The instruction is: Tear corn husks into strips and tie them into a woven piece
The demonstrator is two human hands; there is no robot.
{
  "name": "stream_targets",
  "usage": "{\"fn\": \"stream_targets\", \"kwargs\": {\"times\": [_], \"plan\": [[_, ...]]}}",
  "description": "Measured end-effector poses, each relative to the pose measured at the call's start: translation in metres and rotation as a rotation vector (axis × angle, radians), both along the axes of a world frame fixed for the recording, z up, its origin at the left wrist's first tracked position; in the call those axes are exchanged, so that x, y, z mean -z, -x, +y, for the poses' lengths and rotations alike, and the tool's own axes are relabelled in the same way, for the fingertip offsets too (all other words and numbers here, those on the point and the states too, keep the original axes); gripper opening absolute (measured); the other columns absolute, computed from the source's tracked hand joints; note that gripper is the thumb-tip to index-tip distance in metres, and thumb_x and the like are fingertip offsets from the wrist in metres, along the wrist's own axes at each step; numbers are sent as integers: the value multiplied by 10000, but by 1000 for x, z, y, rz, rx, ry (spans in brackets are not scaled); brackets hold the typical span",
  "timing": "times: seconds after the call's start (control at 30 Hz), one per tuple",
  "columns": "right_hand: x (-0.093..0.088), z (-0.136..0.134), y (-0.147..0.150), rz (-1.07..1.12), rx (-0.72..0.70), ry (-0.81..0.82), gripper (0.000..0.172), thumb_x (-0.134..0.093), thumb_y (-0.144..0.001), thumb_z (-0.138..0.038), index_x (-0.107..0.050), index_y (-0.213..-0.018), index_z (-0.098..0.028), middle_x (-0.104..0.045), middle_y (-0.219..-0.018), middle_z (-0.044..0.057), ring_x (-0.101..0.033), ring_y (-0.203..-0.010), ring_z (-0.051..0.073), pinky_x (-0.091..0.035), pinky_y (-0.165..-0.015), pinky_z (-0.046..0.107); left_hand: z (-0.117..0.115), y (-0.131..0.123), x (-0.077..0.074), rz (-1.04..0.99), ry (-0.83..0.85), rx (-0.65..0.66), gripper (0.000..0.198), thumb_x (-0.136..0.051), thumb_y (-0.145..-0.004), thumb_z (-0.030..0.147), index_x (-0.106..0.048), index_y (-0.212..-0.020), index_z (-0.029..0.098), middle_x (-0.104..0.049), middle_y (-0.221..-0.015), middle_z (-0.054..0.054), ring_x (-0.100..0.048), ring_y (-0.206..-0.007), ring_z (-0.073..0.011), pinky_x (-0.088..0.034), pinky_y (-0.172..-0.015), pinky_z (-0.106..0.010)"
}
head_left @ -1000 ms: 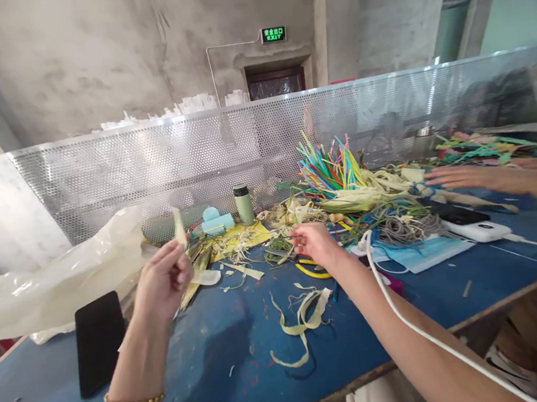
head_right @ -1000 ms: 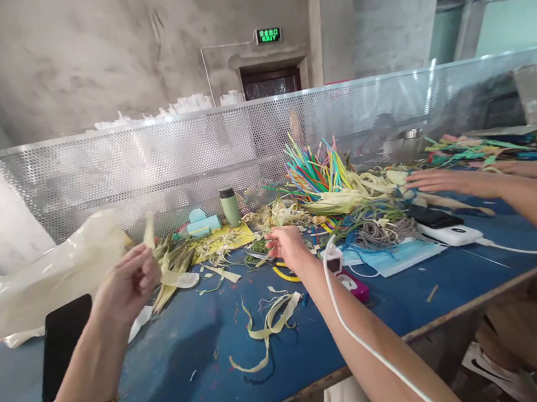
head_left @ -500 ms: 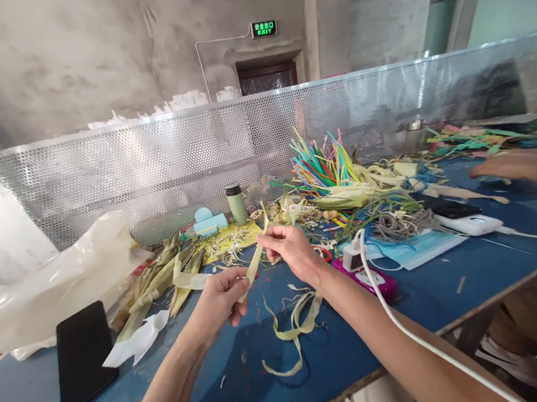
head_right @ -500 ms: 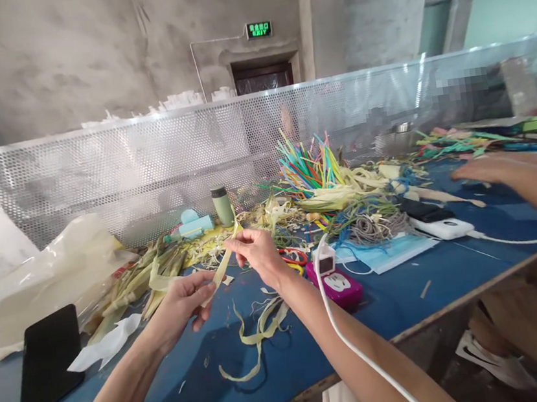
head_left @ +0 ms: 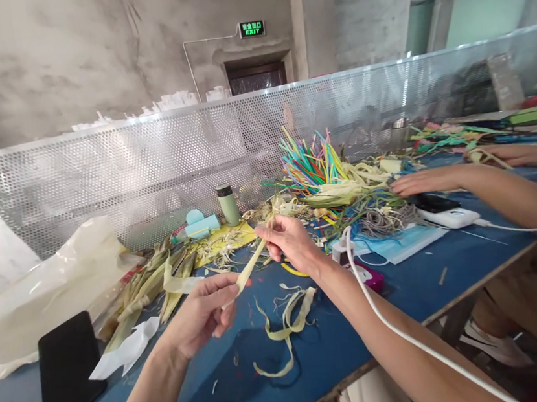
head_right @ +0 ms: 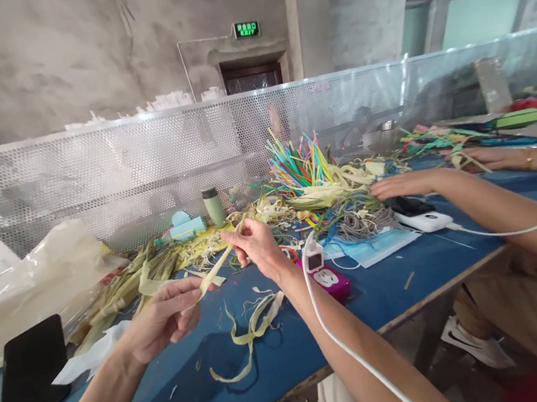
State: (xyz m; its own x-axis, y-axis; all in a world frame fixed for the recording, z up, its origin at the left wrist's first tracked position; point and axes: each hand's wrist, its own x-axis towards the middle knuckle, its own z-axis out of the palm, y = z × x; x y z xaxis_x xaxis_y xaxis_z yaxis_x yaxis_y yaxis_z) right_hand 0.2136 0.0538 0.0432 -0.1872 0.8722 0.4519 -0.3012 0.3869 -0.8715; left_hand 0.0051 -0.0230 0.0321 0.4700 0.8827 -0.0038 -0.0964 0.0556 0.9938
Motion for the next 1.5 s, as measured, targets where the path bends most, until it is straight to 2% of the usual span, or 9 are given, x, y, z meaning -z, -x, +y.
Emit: {"fn": "stream_targets", "kwargs": {"times": [0.17, 0.4, 0.53, 0.6, 0.77, 0.87, 0.97, 1.27, 1.5], "plan": [[2, 5, -7, -41, 66, -27, 468, -720, -726, -561, -402, -676, -223, -424, -432, -104, -332, -310, 49, -266, -329, 196, 4, 6, 3, -58, 28, 52, 165, -630, -856, 271, -670, -942, 137, -433, -441, 56, -348, -334, -44, -228, -375, -186], [3, 23, -22, -509, 722, -374, 581, -632, -799, -554, -284, -491, -205, -300, -430, -67, -285, -461, 70, -248, -483, 237, 3, 10, 2, 175, 67, 167, 290, -697, -795, 347, -675, -961, 110, -476, -488, 36, -422, -391, -76, -316, -348, -181], [-8, 23, -31, -550, 940, -413, 545, -591, -859, -463, -286, -490, -203, -325, -454, -54, -281, -488, 83, -243, -524, 257, 13, 13, 10, 284, -12, -27, 268, -701, -770, 355, -647, -878, 116, -490, -475, 37, -423, -389, -76, -328, -345, -175], [-15, 11, -33, -684, 828, -444, 483, -527, -914, -410, -400, -507, -183, -405, -469, -34, -338, -487, 92, -262, -536, 258, 20, 15, 14, 305, -52, -190, 246, -674, -778, 353, -618, -846, 123, -513, -467, 34, -425, -365, -73, -317, -345, -173], [-17, -34, -30, -1347, 74, -564, 38, -663, -805, -175, -698, -803, -190, -663, -788, 19, -588, -738, 140, -349, -637, 237, 26, 14, 17, 292, -92, -318, 236, -660, -753, 357, -533, -776, 159, -533, -471, 40, -461, -348, -88, -304, -338, -180], [-3, -52, -35, -1576, -87, -587, 232, -703, -717, -80, -698, -917, -197, -653, -932, 46, -601, -903, 184, -377, -704, 243, 21, 11, 12, 289, -111, -313, 263, -660, -752, 384, -544, -806, 154, -536, -479, 46, -469, -348, -84, -301, -341, -175], [12, -55, -47, -1603, -42, -535, 82, -678, -749, -99, -663, -783, -172, -632, -904, 59, -592, -914, 195, -394, -724, 252, 17, 8, 8, 294, -115, -310, 274, -660, -746, 390, -553, -814, 147, -547, -482, 39, -470, -345, -82, -297, -341, -173], [6, -34, -39, -926, -20, 6, 233, -582, -874, -364, -532, -757, -169, -616, -582, -2, -544, -433, 102, -383, -434, 206, 26, 15, 14, 150, -151, -447, 310, -685, -706, 398, -589, -824, 127, -556, -489, 33, -448, -333, -71, -292, -342, -176], [-14, -16, 25, -257, -288, 341, 161, -663, -768, -243, -550, -712, -144, -701, -736, 90, -610, -515, 127, -488, -497, 249, 27, 11, 13, 17, -138, -475, 331, -707, -701, 411, -568, -844, 147, -619, -553, 5, -528, -362, -107, -356, -367, -198]]}}
